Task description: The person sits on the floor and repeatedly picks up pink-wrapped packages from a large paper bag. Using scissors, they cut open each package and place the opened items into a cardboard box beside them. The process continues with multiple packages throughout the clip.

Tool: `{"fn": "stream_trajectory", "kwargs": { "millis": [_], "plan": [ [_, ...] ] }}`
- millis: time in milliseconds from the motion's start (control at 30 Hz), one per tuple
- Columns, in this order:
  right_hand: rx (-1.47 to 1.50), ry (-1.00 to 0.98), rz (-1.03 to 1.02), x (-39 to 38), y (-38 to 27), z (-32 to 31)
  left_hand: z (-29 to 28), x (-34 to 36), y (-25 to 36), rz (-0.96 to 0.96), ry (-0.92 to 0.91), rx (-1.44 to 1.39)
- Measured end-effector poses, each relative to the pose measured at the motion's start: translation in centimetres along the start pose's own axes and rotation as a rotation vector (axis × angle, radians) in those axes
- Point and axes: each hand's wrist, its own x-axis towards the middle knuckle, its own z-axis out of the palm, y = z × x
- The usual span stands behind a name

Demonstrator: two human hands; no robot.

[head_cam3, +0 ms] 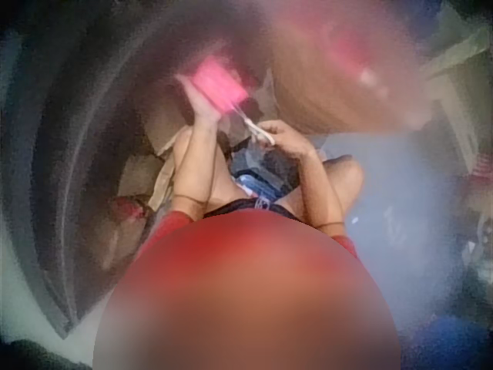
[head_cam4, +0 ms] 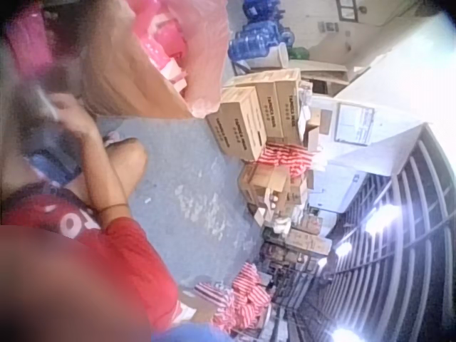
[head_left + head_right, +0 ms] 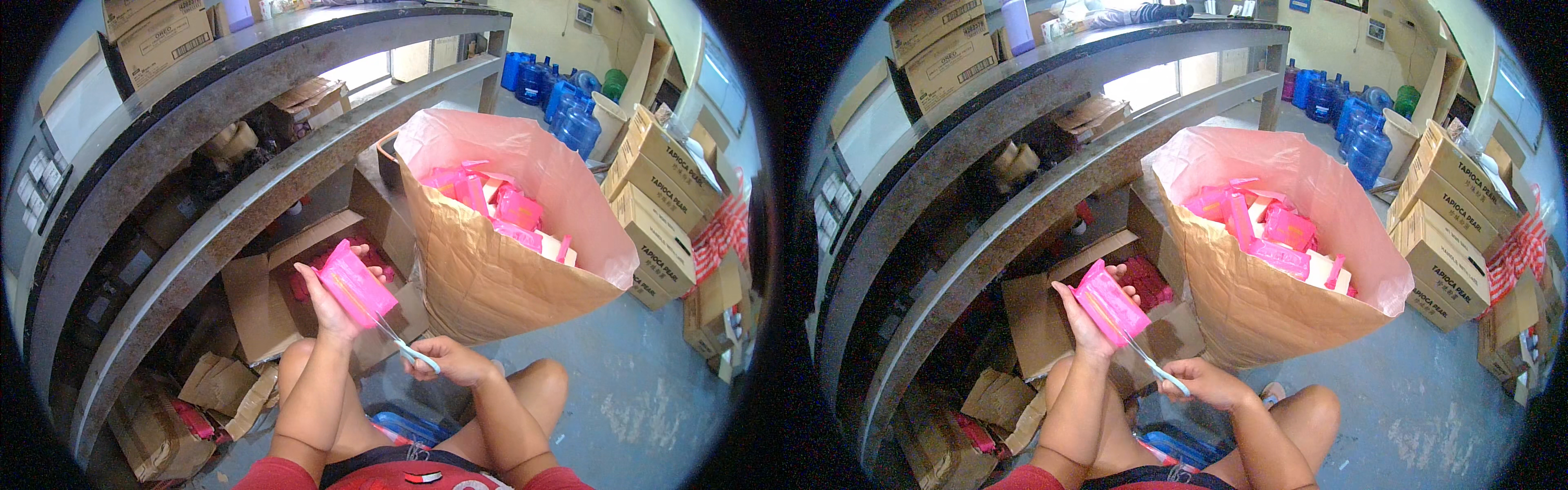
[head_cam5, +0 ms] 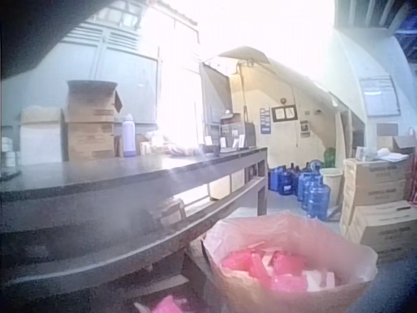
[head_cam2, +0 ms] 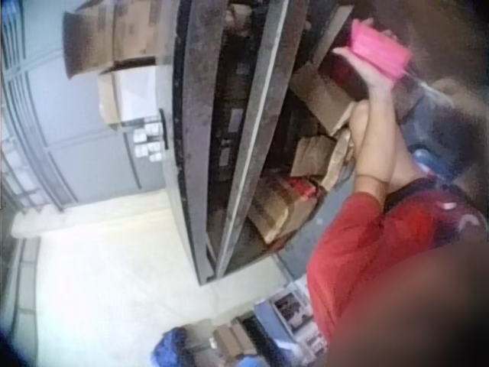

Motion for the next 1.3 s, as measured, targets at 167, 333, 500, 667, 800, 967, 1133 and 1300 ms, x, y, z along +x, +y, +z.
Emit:
{"fn": "stream_trajectory", "kwargs": {
  "millis": [167,333,500,667,800,967,1133,1300],
  "plan": [
    [0.039,-0.001,0.02,-0.1,0.3,-0.3,0.0,0.1,0.0,-0.001,0.008,-0.011],
    [0.074,-0.042,-0.017,-0.1,0.1,0.0,0.6,-0.4,-0.5,-0.049,-0.042,0.008],
    [0.089,-0.027,-0.088,0.4,0.1,0.4,1.2,-1.1,-1.7,-0.115,-0.036,-0.007],
    [0.103,0.024,-0.113,0.6,0.6,0.5,1.0,-1.0,-2.9,-0.118,0.001,0.05],
    [0.021,0.156,-0.107,0.7,1.0,0.7,0.9,-1.1,-3.7,-0.202,0.045,0.101],
    [-0.055,0.305,-0.127,0.7,1.4,1.3,0.6,-0.9,-4.0,-0.21,0.076,0.095],
    [-0.054,0.357,-0.17,1.0,1.9,2.1,0.6,-0.8,-4.1,-0.171,0.088,0.123],
    [-0.035,0.365,-0.202,0.9,2.2,2.1,0.0,-1.0,-4.7,-0.164,0.071,0.202]
  ]
}}
